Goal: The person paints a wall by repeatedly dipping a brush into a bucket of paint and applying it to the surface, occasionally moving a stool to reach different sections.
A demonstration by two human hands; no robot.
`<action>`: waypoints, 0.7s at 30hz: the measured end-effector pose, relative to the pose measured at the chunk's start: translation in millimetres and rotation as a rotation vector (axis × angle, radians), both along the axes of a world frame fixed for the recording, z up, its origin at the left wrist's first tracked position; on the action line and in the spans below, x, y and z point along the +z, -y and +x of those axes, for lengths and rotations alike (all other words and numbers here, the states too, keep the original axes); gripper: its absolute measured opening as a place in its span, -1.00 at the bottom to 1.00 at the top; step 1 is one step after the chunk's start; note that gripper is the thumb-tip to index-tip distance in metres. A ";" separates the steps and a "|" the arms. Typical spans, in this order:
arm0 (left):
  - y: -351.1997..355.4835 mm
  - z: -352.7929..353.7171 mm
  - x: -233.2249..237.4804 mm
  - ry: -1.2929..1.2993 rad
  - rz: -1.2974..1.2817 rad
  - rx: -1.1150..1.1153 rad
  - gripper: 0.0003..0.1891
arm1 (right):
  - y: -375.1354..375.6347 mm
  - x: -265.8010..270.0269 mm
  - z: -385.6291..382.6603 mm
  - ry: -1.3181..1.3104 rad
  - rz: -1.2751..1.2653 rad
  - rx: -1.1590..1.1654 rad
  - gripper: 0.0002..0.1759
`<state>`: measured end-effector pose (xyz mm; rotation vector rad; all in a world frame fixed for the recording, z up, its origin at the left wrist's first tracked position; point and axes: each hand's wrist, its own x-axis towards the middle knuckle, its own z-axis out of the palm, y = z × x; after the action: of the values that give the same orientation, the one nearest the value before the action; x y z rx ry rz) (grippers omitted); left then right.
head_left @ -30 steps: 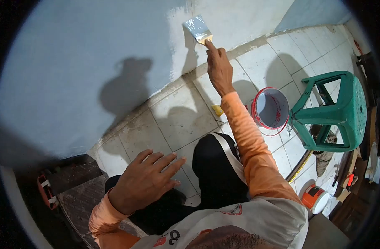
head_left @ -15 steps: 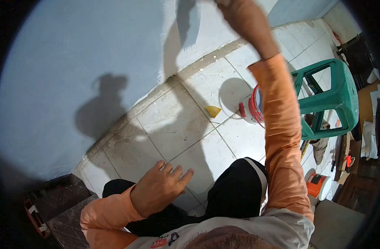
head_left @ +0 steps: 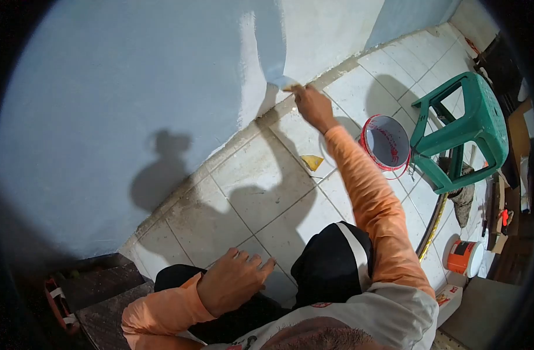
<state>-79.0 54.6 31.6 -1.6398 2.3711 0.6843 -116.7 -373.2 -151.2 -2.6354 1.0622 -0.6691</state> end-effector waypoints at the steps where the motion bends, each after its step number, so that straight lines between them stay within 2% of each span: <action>1: -3.4 1.0 -3.4 0.011 0.005 -0.002 -0.48 | 11.5 27.4 2.5 0.005 -0.104 0.045 -0.76; 3: -4.3 3.6 -6.3 0.013 0.009 -0.008 -0.47 | 22.2 122.1 6.9 0.018 -0.143 0.022 -0.72; 4: -4.3 4.8 -6.1 0.011 0.003 -0.012 -0.46 | 40.7 161.9 5.5 -0.002 -0.308 0.098 -0.70; 5: -5.3 6.2 -6.1 0.009 0.002 -0.018 -0.44 | 49.4 206.9 7.4 -0.004 -0.344 0.016 -0.74; 7: -6.7 7.8 -8.7 -0.002 0.011 -0.030 -0.43 | 15.8 300.3 -11.6 0.278 -0.318 0.092 -0.74; 8: -7.2 8.7 -9.6 0.001 0.008 -0.037 -0.43 | -34.3 339.2 -23.2 0.242 -0.124 -0.015 -0.72; 10: -9.3 9.1 -8.1 0.007 0.017 -0.045 -0.43 | 2.6 315.0 -19.5 0.471 -0.468 0.149 -0.71; 12: -10.1 8.7 -6.7 0.019 0.021 -0.038 -0.43 | 26.5 255.7 1.2 0.616 -0.801 0.057 -0.70; 13: -11.4 7.6 -5.2 0.020 0.025 -0.039 -0.44 | 34.3 212.4 11.2 0.551 -0.552 -0.074 -0.69; 14: -12.2 7.0 -4.3 0.026 0.022 -0.041 -0.45 | 27.3 164.0 14.3 0.445 -0.588 -0.047 -0.77; 15: -13.4 6.3 -4.8 0.031 0.019 -0.039 -0.45 | 16.6 127.2 21.6 0.486 -0.520 0.008 -0.76; 16: -14.9 5.8 -5.7 0.023 0.025 -0.029 -0.44 | 3.0 93.6 23.1 0.375 -0.348 -0.038 -0.75; 18: -16.7 7.4 -6.8 0.024 0.024 -0.016 -0.44 | -6.2 33.8 12.1 0.199 -0.180 0.004 -0.64; 19: -17.8 7.8 -7.3 0.039 -0.002 -0.046 -0.43 | -11.3 17.1 5.6 0.078 -0.076 -0.006 -0.69; 21: -19.1 8.9 -7.3 0.057 -0.035 -0.080 -0.42 | -13.2 20.2 0.2 0.033 -0.068 0.015 -0.70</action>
<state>-70.1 73.7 24.3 -1.5474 2.4065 0.5764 -116.5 -359.9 -131.0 -2.6769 1.0272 -0.7561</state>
